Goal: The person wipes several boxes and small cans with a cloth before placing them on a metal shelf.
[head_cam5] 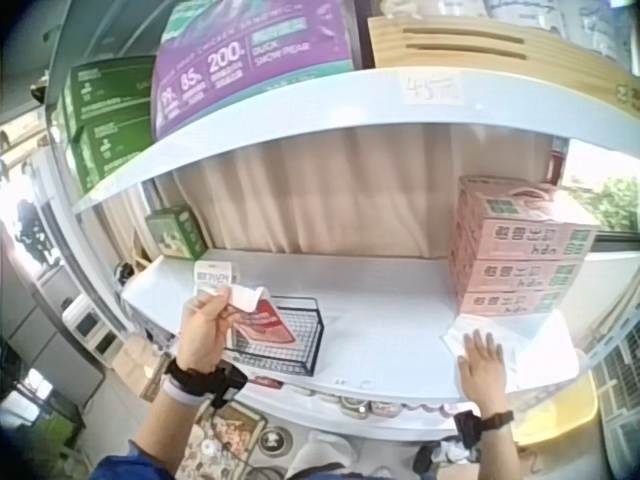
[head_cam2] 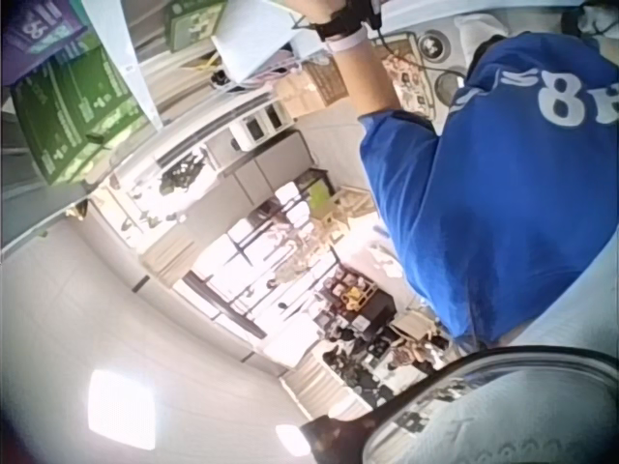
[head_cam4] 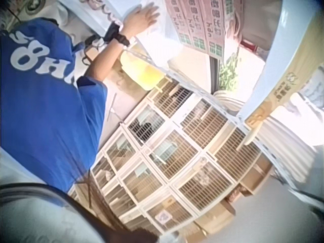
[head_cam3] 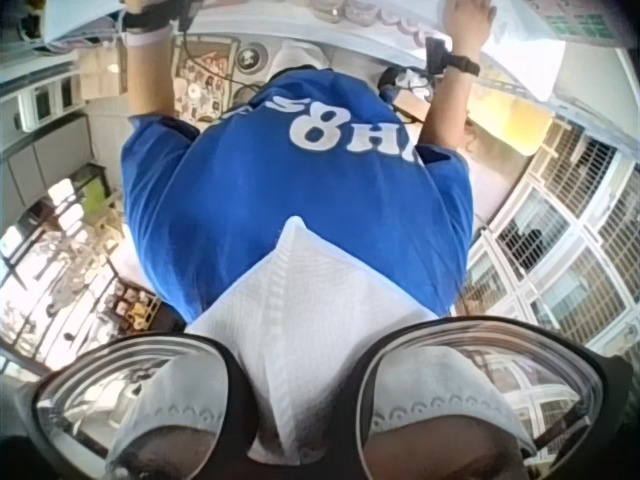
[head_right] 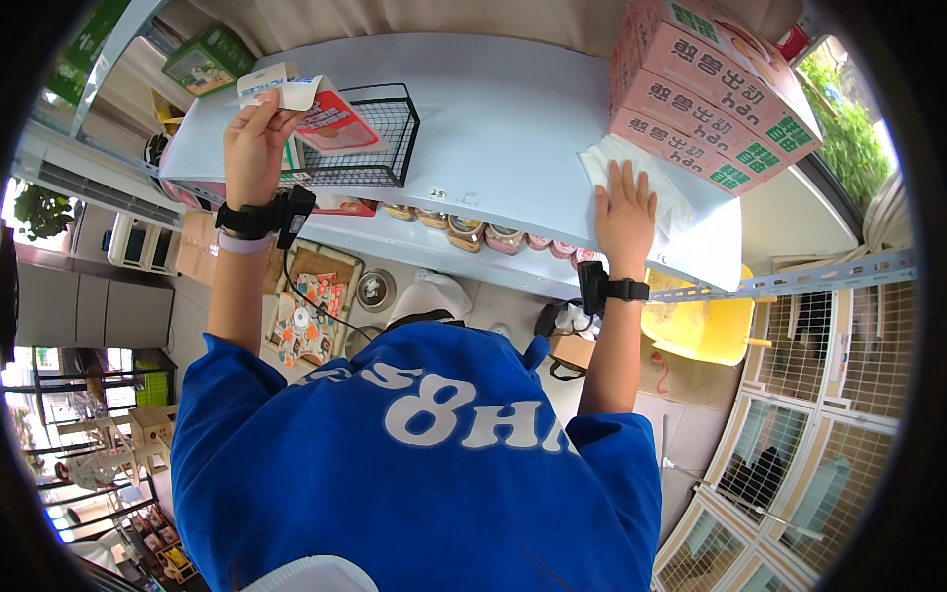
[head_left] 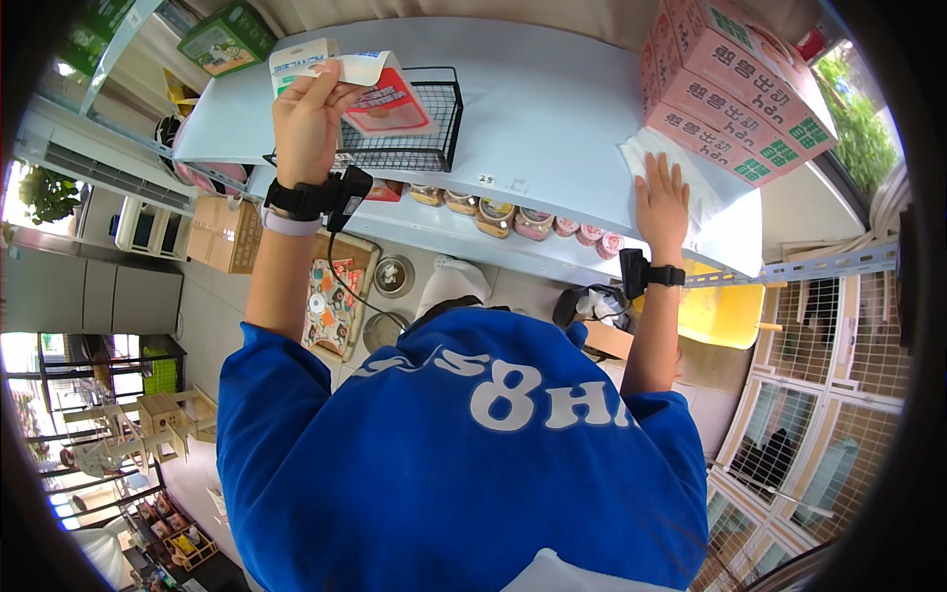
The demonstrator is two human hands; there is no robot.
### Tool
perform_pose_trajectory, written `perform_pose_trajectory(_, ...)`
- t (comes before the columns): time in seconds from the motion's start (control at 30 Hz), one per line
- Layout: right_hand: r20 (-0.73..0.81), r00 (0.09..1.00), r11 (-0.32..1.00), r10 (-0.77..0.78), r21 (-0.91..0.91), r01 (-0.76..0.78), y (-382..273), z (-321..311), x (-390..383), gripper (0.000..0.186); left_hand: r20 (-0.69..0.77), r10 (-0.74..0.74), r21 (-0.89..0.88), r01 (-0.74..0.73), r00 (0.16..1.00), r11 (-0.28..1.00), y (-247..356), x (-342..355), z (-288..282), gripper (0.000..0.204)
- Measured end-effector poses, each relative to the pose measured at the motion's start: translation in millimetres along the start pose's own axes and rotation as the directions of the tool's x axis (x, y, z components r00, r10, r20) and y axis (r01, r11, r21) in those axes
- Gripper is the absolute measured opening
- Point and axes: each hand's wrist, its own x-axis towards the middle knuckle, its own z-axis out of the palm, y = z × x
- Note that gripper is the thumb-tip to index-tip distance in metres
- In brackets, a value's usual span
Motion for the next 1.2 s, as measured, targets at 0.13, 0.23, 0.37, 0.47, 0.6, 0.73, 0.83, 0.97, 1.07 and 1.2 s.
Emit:
perform_pose_trajectory(0.13, -0.015, 1.000, 1.000, -0.009, 0.004, 0.009, -1.1, -0.3, -0.2, 0.047, -0.005, -0.030, 0.030, 0.030, 1.000, 0.999, -1.6, 1.0, -0.5, 0.020)
perform_pose_trajectory(0.23, -0.018, 1.000, 1.000, -0.006, 0.007, 0.006, -2.2, -1.0, -0.9, 0.047, -0.043, -0.077, 0.155, 0.083, 0.996, 0.984, 4.9, -3.3, 3.3, 0.020)
perform_pose_trajectory(0.37, -0.029, 1.000, 1.000, -0.011, 0.009, 0.011, -0.7, -0.1, -0.9, 0.047, -0.060, -0.088, 0.227, 0.100, 0.994, 0.969, 4.5, -5.3, 3.0, 0.021)
perform_pose_trajectory(0.47, -0.060, 0.998, 0.999, -0.030, 0.010, 0.030, -0.3, -0.3, -0.4, 0.046, -0.093, -0.050, 0.260, 0.072, 0.994, 0.963, 4.4, -7.0, 7.7, 0.018)
perform_pose_trajectory(0.6, -0.085, 0.996, 1.000, -0.030, 0.004, 0.031, 2.2, -1.0, -1.5, 0.046, -0.092, -0.035, 0.172, 0.050, 0.995, 0.984, -0.2, -3.1, 19.2, 0.020)
perform_pose_trajectory(0.73, -0.139, 0.985, 0.992, -0.104, -0.080, 0.094, -10.0, 9.0, 0.6, 0.045, -0.094, -0.090, 0.173, 0.105, 0.992, 0.979, -20.5, 13.7, 28.6, 0.019)
perform_pose_trajectory(0.83, -0.129, 0.957, 0.957, -0.258, 0.098, 0.272, -70.5, 1.8, -7.4, 0.042, -0.091, -0.190, 0.093, 0.198, 0.978, 0.976, -43.7, 39.7, 23.9, 0.019)
perform_pose_trajectory(0.97, -0.144, 0.933, 0.871, -0.331, 0.333, 0.360, -110.4, -4.9, -38.0, 0.042, -0.035, -0.335, -0.024, 0.334, 0.942, 0.942, -74.4, 65.9, 24.5, 0.019)
perform_pose_trajectory(1.07, -0.152, 0.944, 0.912, -0.293, 0.253, 0.324, -66.3, -7.8, -40.5, 0.043, -0.002, -0.409, -0.004, 0.409, 0.912, 0.912, -79.7, 63.8, 27.0, 0.021)
perform_pose_trajectory(1.2, 0.043, 0.998, 0.993, -0.050, -0.101, 0.055, 42.0, -41.5, -33.0, 0.051, 0.031, -0.437, 0.036, 0.436, 0.899, 0.899, -79.5, 55.4, 19.4, 0.033)
